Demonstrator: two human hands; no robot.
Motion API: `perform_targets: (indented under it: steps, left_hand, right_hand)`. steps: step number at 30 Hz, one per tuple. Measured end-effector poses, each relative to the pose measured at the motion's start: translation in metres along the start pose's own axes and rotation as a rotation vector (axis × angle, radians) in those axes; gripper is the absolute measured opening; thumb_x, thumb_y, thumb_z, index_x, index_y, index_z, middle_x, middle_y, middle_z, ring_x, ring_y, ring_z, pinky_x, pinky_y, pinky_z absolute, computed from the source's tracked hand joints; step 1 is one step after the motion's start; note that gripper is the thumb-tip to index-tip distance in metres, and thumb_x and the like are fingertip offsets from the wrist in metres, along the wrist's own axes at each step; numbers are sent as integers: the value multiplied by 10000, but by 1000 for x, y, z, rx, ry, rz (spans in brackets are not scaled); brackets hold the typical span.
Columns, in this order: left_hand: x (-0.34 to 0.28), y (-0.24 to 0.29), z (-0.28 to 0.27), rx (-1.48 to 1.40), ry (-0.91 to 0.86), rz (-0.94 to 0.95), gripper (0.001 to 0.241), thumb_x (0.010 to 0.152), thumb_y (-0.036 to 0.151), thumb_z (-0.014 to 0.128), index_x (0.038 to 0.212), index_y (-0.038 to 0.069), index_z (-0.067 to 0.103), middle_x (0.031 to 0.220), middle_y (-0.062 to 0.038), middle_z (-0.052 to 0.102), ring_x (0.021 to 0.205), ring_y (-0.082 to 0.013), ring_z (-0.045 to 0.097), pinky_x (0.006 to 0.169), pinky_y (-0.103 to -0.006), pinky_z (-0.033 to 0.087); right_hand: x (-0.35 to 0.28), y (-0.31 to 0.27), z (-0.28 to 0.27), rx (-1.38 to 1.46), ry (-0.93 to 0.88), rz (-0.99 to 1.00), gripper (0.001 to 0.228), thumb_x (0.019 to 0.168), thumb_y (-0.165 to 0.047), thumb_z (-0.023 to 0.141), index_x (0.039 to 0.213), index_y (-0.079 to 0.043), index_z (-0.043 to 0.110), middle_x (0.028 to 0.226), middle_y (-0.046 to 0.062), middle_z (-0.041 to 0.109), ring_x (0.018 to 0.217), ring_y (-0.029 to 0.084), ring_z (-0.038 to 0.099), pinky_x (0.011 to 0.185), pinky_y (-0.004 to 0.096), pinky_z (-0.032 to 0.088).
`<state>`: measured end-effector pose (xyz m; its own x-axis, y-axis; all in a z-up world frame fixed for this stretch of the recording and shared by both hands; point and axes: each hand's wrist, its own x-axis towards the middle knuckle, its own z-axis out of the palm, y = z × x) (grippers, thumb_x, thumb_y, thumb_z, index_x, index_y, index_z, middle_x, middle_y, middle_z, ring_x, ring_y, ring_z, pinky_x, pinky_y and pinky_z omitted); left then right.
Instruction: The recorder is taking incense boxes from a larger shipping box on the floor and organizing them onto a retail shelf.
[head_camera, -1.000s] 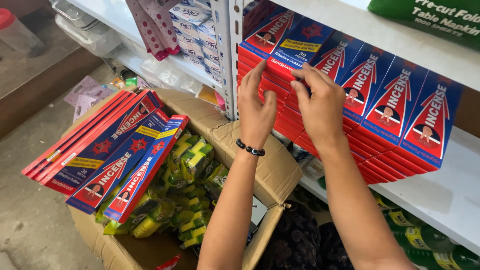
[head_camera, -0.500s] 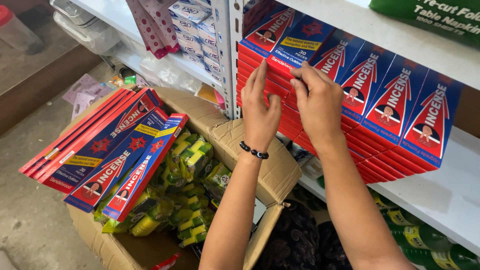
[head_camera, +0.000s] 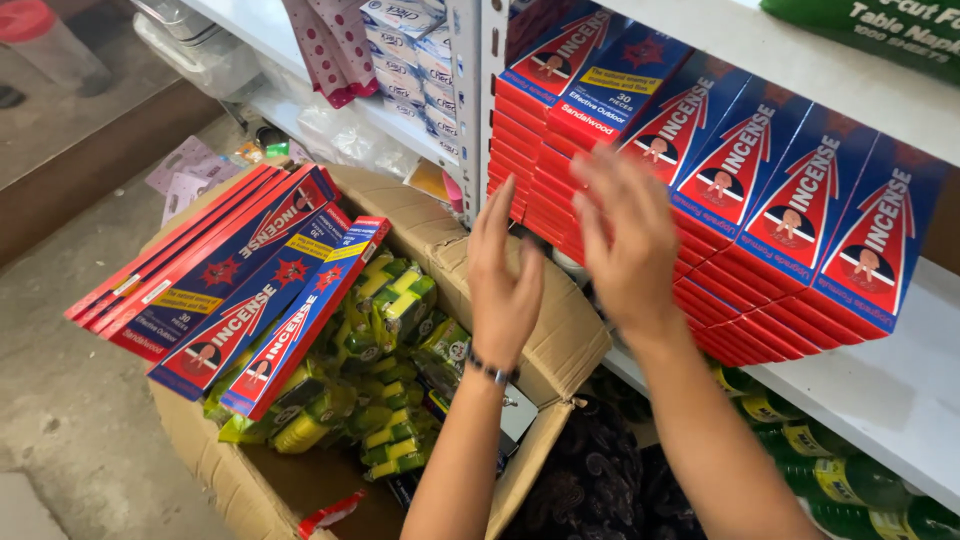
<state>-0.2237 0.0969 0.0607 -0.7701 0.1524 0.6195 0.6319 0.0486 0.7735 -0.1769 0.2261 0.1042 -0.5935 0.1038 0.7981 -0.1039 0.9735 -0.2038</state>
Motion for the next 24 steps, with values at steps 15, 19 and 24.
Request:
perform_targets:
  steps: [15, 19, 24]
  left_hand:
    - [-267, -40, -78, 182, 142, -503, 473, 898, 15, 640, 1368, 20, 586, 1383, -188, 633, 1311, -341, 603, 1099, -405, 451]
    - [-296, -29, -93, 417, 71, -500, 463, 903, 54, 657, 1362, 42, 600, 1378, -209, 601, 1279, -390, 566, 1073, -449, 440]
    - [-296, -23, -94, 504, -8, -409, 476, 909, 54, 641, 1383, 58, 586, 1384, -198, 599, 1225, -388, 582, 1039, -466, 447]
  right_hand:
    - [-267, -60, 65, 736, -591, 133, 192, 903, -70, 724, 1095, -80, 713, 985, 86, 703, 903, 260, 721, 774, 363, 582]
    - [-280, -67, 73, 674, -699, 79, 147, 885, -93, 713, 1029, -68, 731, 968, 94, 736, 899, 270, 727, 765, 371, 577]
    - [-279, -68, 77, 551, -928, 348, 130, 898, -175, 721, 1001, -98, 734, 939, 106, 766, 842, 278, 759, 716, 388, 589]
